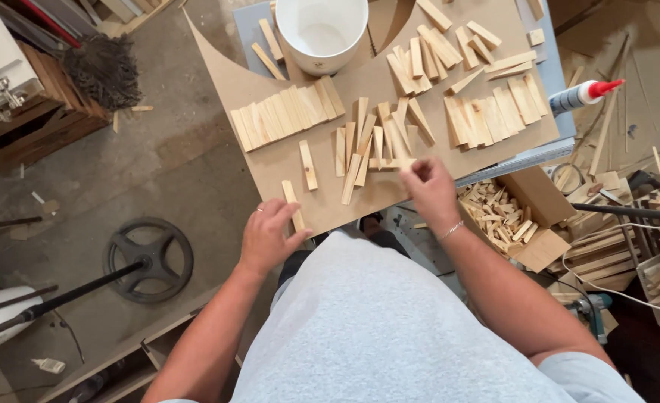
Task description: Arrange wooden slats on a template to form a curved surface.
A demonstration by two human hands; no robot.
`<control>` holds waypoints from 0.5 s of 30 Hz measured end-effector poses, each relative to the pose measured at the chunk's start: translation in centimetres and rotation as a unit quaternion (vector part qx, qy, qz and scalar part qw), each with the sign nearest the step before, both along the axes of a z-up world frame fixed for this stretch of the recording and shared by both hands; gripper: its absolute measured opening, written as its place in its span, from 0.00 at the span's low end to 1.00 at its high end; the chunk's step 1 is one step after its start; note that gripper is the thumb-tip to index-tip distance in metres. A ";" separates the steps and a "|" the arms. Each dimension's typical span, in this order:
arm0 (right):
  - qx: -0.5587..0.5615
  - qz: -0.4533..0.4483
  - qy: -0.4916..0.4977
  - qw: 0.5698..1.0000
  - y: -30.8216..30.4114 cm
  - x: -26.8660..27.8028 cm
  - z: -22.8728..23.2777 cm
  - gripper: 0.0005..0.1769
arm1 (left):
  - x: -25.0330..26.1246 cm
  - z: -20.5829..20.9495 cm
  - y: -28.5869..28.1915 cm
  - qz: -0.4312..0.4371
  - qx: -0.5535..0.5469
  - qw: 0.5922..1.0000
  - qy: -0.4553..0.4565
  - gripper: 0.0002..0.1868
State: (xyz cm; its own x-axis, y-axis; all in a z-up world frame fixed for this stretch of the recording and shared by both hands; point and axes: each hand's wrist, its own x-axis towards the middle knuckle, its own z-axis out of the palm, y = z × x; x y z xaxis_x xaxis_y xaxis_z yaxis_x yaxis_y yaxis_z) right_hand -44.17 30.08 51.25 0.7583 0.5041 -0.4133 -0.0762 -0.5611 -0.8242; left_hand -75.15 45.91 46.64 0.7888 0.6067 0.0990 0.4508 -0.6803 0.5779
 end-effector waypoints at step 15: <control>-0.154 0.495 -0.139 0.844 8.3 -10.8 -0.9 0.19 | 0.0 -2.8 -3.3 0.086 0.113 0.990 -0.014 0.36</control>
